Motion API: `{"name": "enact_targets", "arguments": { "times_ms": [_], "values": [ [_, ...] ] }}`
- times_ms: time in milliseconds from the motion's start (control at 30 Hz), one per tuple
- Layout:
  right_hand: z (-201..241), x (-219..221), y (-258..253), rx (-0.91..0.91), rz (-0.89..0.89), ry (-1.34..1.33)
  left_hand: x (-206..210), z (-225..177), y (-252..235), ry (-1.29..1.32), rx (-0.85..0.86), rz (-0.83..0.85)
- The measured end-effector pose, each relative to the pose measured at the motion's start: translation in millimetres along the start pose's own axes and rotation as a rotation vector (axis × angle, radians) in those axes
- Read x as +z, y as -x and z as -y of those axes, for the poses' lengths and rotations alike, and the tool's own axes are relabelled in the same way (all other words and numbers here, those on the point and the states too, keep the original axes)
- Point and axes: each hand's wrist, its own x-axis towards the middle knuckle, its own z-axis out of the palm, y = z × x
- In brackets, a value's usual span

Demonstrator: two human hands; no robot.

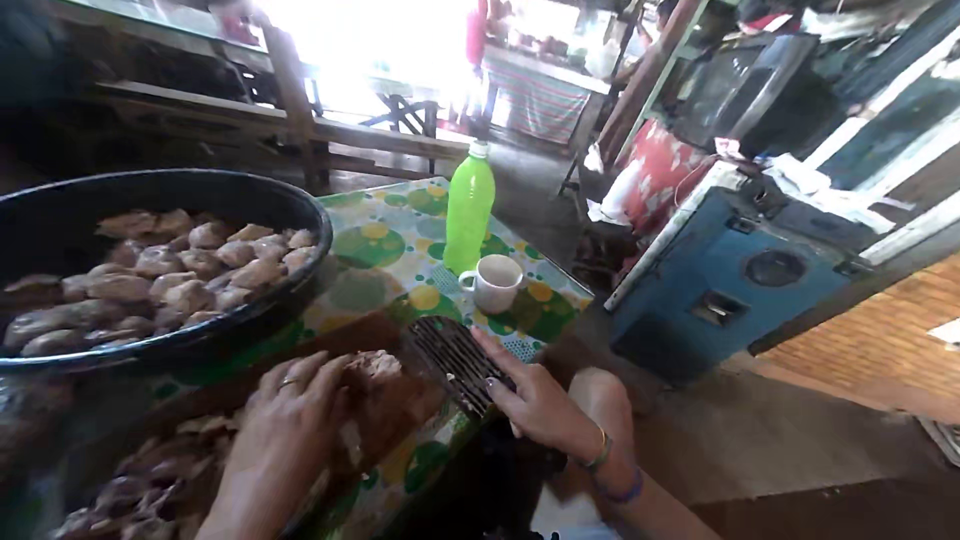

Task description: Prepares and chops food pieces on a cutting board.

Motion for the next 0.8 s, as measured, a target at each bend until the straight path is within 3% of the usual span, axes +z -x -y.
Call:
{"name": "enact_targets", "arguments": {
  "times_ms": [100,200,367,533,733,800],
  "values": [
    [-4.9,0.9,4.3,0.011,-0.065,-0.02,12.1,-29.0,-30.5,0.071,0.045,0.297],
    [-10.4,1.4,9.8,0.006,-0.109,0.012,32.1,-26.0,-43.0,-0.012,-0.018,0.389],
    [-30.1,7.3,19.3,-0.002,-0.144,0.04,34.0,5.0,-6.0,0.17,0.093,0.126],
    [-35.3,19.1,13.6,-0.05,-0.075,0.113,33.4,23.0,52.4,0.16,0.064,-0.044],
    [-18.6,30.0,1.5,-0.141,0.012,0.254,34.5,1.3,53.9,0.226,-0.173,-0.193],
    [-14.7,33.1,0.8,-0.201,0.038,0.329,34.8,-0.8,45.8,0.248,-0.18,-0.198]
  ]
}}
